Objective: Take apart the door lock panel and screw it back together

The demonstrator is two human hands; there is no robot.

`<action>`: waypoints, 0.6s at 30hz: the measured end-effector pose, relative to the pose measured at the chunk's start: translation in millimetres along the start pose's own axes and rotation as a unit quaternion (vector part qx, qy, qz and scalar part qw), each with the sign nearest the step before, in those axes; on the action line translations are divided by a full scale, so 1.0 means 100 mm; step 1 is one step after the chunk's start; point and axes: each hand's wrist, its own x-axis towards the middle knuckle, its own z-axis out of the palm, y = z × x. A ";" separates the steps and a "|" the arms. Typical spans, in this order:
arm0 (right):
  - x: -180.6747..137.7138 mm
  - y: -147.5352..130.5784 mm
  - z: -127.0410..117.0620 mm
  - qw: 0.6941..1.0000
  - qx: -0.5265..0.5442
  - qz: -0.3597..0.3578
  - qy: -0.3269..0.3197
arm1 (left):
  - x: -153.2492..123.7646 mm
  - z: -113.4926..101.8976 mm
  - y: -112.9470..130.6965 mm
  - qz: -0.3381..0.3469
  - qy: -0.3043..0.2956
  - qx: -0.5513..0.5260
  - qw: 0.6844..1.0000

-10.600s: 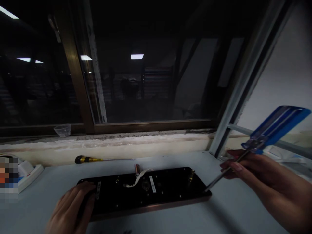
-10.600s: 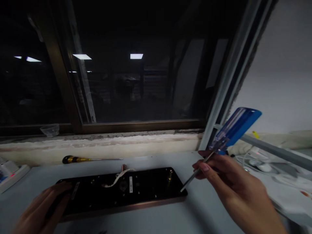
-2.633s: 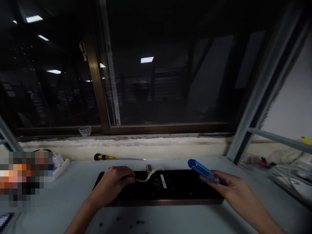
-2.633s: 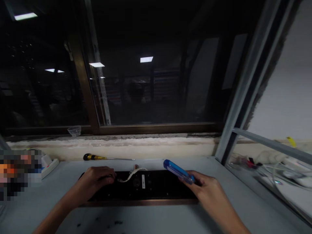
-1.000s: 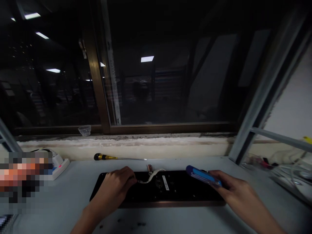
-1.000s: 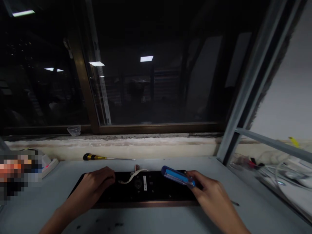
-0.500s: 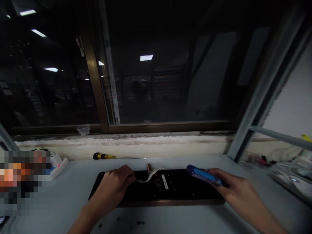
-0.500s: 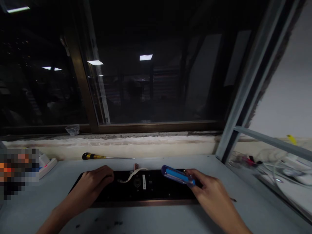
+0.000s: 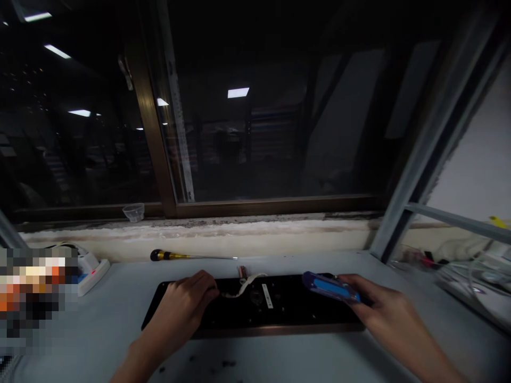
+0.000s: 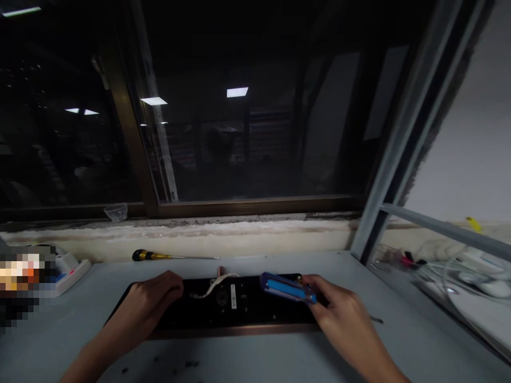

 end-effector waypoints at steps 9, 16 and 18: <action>-0.02 -0.04 0.01 1.000 0.003 -0.010 0.011 | 0.01 0.02 -0.01 0.024 0.018 0.016 0.999; 0.01 -0.05 -0.02 1.000 0.008 0.020 -0.018 | 0.04 -0.01 -0.01 0.002 -0.005 0.004 1.000; 0.01 -0.08 -0.04 0.999 0.001 0.022 -0.026 | 0.04 0.00 -0.02 0.011 0.001 0.011 1.000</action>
